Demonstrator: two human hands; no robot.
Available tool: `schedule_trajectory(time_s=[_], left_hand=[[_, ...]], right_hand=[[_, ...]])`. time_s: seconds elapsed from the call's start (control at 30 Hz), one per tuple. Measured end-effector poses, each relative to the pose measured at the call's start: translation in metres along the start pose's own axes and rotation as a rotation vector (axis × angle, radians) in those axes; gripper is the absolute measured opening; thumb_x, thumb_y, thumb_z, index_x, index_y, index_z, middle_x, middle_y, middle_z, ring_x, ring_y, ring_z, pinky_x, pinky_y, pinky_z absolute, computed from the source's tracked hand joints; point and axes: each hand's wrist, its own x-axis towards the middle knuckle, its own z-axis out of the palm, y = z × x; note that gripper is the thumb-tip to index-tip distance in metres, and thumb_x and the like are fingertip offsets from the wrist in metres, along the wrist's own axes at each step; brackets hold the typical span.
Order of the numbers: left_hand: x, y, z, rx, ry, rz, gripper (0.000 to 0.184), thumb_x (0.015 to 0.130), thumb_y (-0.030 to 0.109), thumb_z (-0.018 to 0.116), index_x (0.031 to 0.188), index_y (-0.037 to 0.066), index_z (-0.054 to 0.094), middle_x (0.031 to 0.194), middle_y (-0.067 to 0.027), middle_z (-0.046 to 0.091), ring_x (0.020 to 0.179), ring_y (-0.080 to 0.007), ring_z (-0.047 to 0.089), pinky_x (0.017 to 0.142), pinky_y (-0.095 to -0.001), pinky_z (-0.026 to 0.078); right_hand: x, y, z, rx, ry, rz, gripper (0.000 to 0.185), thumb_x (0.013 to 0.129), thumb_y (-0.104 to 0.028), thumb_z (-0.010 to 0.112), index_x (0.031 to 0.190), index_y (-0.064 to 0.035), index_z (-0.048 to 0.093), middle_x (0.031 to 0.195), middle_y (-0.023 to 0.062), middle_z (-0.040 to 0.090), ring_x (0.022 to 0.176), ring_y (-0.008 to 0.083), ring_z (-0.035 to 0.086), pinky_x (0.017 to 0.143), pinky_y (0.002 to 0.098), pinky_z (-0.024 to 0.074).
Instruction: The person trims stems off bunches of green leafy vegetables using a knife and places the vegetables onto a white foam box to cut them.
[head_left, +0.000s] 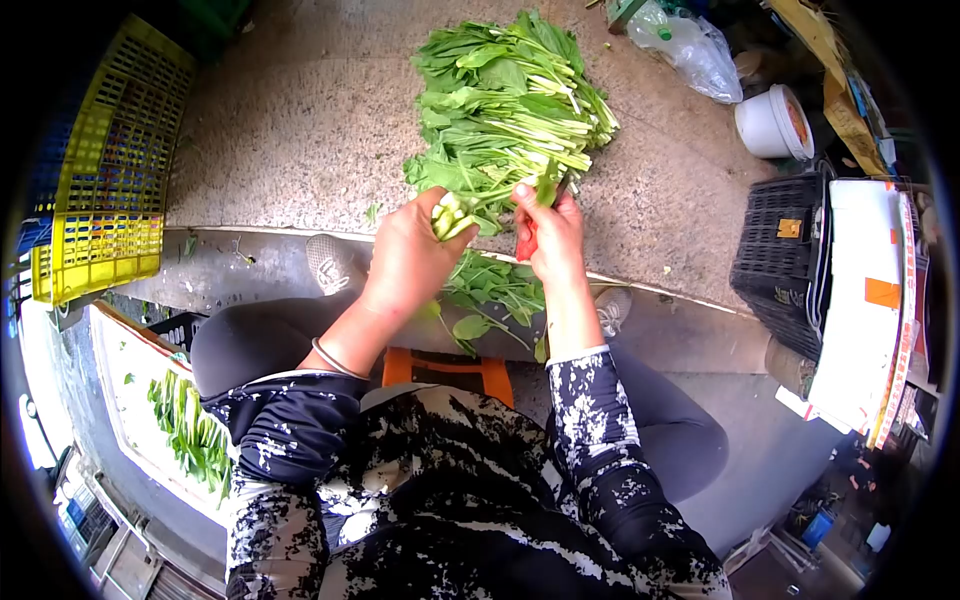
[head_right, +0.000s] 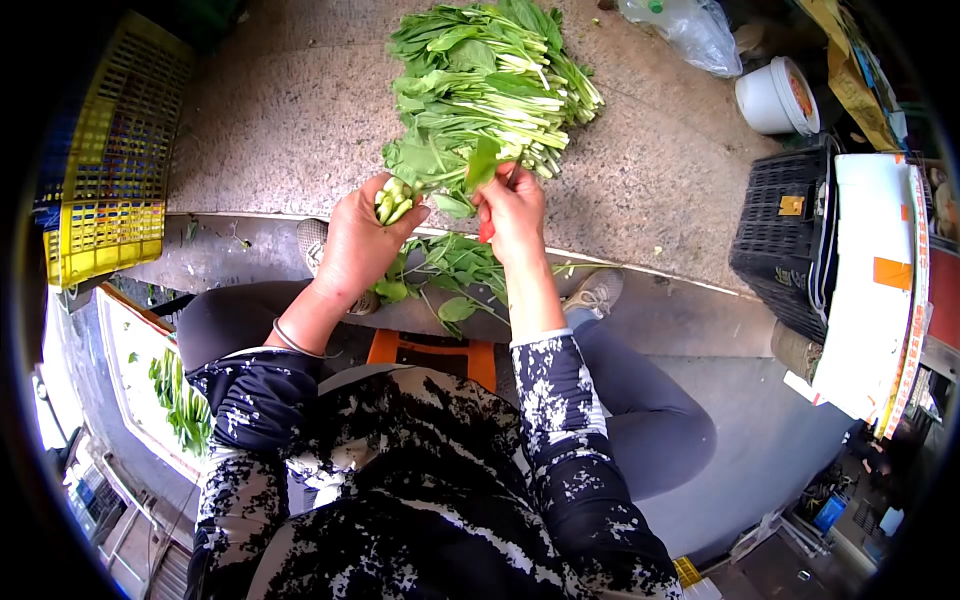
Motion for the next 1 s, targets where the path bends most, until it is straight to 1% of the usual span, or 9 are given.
schedule_trajectory(time_s=[0.07, 0.1, 0.17, 0.3, 0.37, 0.47, 0.6, 0.77, 1.0], left_hand=[[0.003, -0.004, 0.008, 0.192, 0.340, 0.502, 0.021, 0.074, 0.015, 0.071, 0.089, 0.004, 0.060, 0.079, -0.0094, 0.064, 0.070, -0.0177, 0.062, 0.064, -0.0282, 0.048], [0.001, 0.003, 0.012, 0.162, 0.351, 0.520, 0.021, 0.074, 0.015, 0.071, 0.089, 0.004, 0.060, 0.079, -0.0094, 0.064, 0.070, -0.0177, 0.062, 0.064, -0.0282, 0.048], [-0.003, 0.005, 0.012, 0.131, 0.228, 0.457, 0.023, 0.074, 0.015, 0.072, 0.089, 0.003, 0.059, 0.078, -0.0100, 0.063, 0.068, -0.0173, 0.061, 0.063, -0.0269, 0.048], [-0.009, 0.007, 0.010, -0.262, -0.125, 0.197, 0.020, 0.073, 0.011, 0.073, 0.085, 0.005, 0.058, 0.072, -0.0001, 0.060, 0.067, -0.0069, 0.054, 0.064, -0.0243, 0.045], [-0.007, 0.000, 0.013, -0.353, -0.162, 0.171, 0.019, 0.073, 0.008, 0.072, 0.083, 0.006, 0.057, 0.071, 0.0038, 0.057, 0.067, -0.0038, 0.048, 0.062, -0.0234, 0.043], [-0.006, -0.004, 0.012, -0.129, -0.198, 0.154, 0.018, 0.074, 0.006, 0.071, 0.084, 0.004, 0.056, 0.073, 0.0027, 0.059, 0.069, -0.0042, 0.051, 0.063, -0.0227, 0.044], [-0.008, -0.011, 0.016, -0.184, -0.261, 0.106, 0.019, 0.074, 0.007, 0.071, 0.088, 0.004, 0.058, 0.076, 0.0018, 0.061, 0.070, -0.0044, 0.052, 0.064, -0.0223, 0.045], [-0.011, -0.012, 0.013, -0.256, -0.417, -0.026, 0.021, 0.075, 0.002, 0.067, 0.095, 0.002, 0.061, 0.076, -0.0005, 0.062, 0.065, -0.0064, 0.054, 0.061, -0.0228, 0.045], [-0.016, -0.007, 0.010, -0.505, -0.521, -0.232, 0.018, 0.074, -0.001, 0.066, 0.091, -0.001, 0.061, 0.073, -0.0041, 0.061, 0.063, -0.0100, 0.056, 0.057, -0.0241, 0.044]], right_hand=[[-0.013, -0.011, 0.010, -0.168, -0.016, 0.004, 0.010, 0.077, -0.007, 0.067, 0.082, -0.0053, 0.058, 0.065, -0.0009, 0.056, 0.047, 0.0045, 0.044, 0.042, 0.0176, 0.0326], [-0.020, -0.019, 0.009, -0.215, -0.023, -0.038, 0.009, 0.077, -0.005, 0.066, 0.080, -0.0054, 0.058, 0.065, -0.0019, 0.055, 0.047, 0.0032, 0.044, 0.042, 0.0169, 0.0324], [-0.034, -0.008, 0.014, -0.202, -0.101, -0.151, 0.009, 0.077, -0.006, 0.067, 0.080, -0.0053, 0.058, 0.065, -0.0031, 0.055, 0.048, 0.0027, 0.045, 0.042, 0.0169, 0.0332], [-0.066, -0.038, 0.007, -0.398, -0.172, 0.086, 0.017, 0.080, -0.016, 0.067, 0.090, -0.0033, 0.062, 0.066, -0.0019, 0.057, 0.055, 0.0034, 0.050, 0.048, 0.0168, 0.0367], [-0.071, -0.040, 0.000, -0.535, -0.157, 0.143, 0.024, 0.082, -0.022, 0.064, 0.096, -0.0028, 0.061, 0.067, -0.0020, 0.056, 0.054, 0.0033, 0.048, 0.047, 0.0178, 0.0362], [-0.081, -0.037, -0.014, -0.346, -0.173, 0.176, 0.041, 0.092, -0.033, 0.046, 0.124, -0.0062, 0.047, 0.077, 0.0026, 0.056, 0.053, 0.0026, 0.039, 0.043, 0.0157, 0.0331], [-0.093, -0.031, -0.007, -0.210, -0.277, 0.098, 0.050, 0.095, -0.036, 0.037, 0.135, -0.0058, 0.032, 0.081, 0.0055, 0.054, 0.054, 0.0025, 0.037, 0.043, 0.0144, 0.0306], [-0.091, -0.015, -0.015, -0.181, -0.381, 0.150, 0.053, 0.095, -0.036, 0.036, 0.137, -0.0042, 0.028, 0.079, 0.0013, 0.050, 0.055, 0.0024, 0.035, 0.045, 0.0159, 0.0276], [-0.105, -0.017, -0.009, -0.133, -0.306, 0.184, 0.048, 0.093, -0.031, 0.045, 0.133, -0.0054, 0.037, 0.074, -0.0032, 0.046, 0.057, 0.0021, 0.032, 0.050, 0.0151, 0.0271]])
